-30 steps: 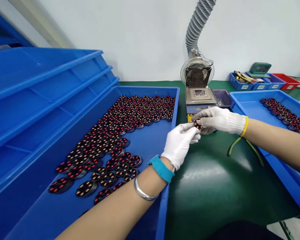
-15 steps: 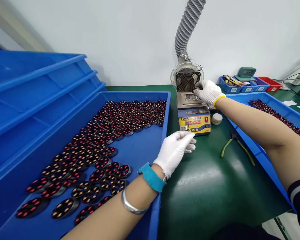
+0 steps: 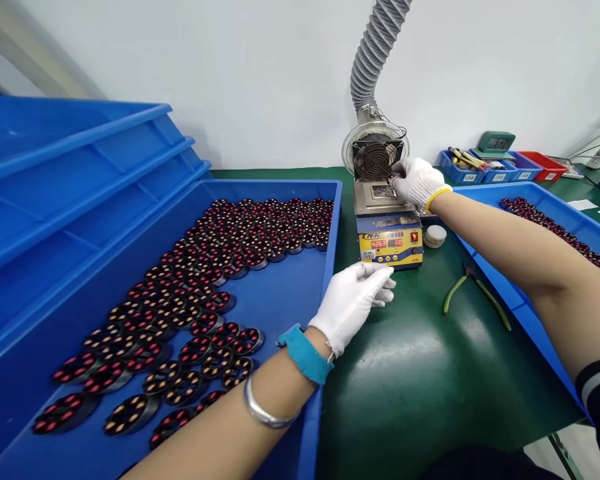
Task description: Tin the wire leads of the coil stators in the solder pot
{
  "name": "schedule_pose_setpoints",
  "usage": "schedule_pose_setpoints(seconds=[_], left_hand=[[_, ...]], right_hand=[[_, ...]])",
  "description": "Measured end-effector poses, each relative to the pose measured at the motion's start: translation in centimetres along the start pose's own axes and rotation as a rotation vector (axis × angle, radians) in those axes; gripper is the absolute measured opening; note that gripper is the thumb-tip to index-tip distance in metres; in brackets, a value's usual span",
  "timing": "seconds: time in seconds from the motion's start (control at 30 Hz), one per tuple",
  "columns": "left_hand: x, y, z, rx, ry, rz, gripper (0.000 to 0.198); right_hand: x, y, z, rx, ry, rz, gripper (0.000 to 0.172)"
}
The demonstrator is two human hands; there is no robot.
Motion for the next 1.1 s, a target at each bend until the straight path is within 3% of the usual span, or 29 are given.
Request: schedule_pose_setpoints(seconds=[0.3,0.57,0.67,0.73,0.8,0.93,1.1], left_hand=[[0.0,0.2,0.1,0.016,-0.002,-0.009,0.034],[-0.1,0.1,-0.2,0.033,0.005,-0.097,0.039],[-0.1,0.3,-0.4,0.048,0.015,-0.149,0.041],[-0.2,0.5,-0.5,0.059,0.027,-0.185,0.042],[-0.3,0.6,-0.6,0.071,0.034,-0.216,0.042],[-0.5,0.6,-0.6,0.075,0.034,-0.258,0.043],[-0.7,1.4,-0.2,0.11,0.094,-0.306,0.046]], right_hand=[[-0.3,-0.2,0.7,0.015,-0.018,-0.014,0.037],[-3.9,2.3,1.6,0.147,-0.052,-0.378,0.033],[-5.7,5.1,3.3,0.193,-0.096,-0.483,0.029],[-7.0,8.0,4.8,0.258,-0.119,-0.427,0.029],[-8.3,11.5,6.5,0.338,-0.177,-0.201,0.028],[-9.6,18.7,10.1,0.484,-0.413,0.372,0.026],[-9.6,24.5,13.6,0.565,-0.488,0.545,0.029]])
Point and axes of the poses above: each hand's wrist, its own z-axis away from the middle knuckle, its own x-axis out of the palm, y = z × x, the point moved 4 cm from there along -z, towards the middle knuckle, and after that the axes turned 1 degree about y, right-handed, at the moved point
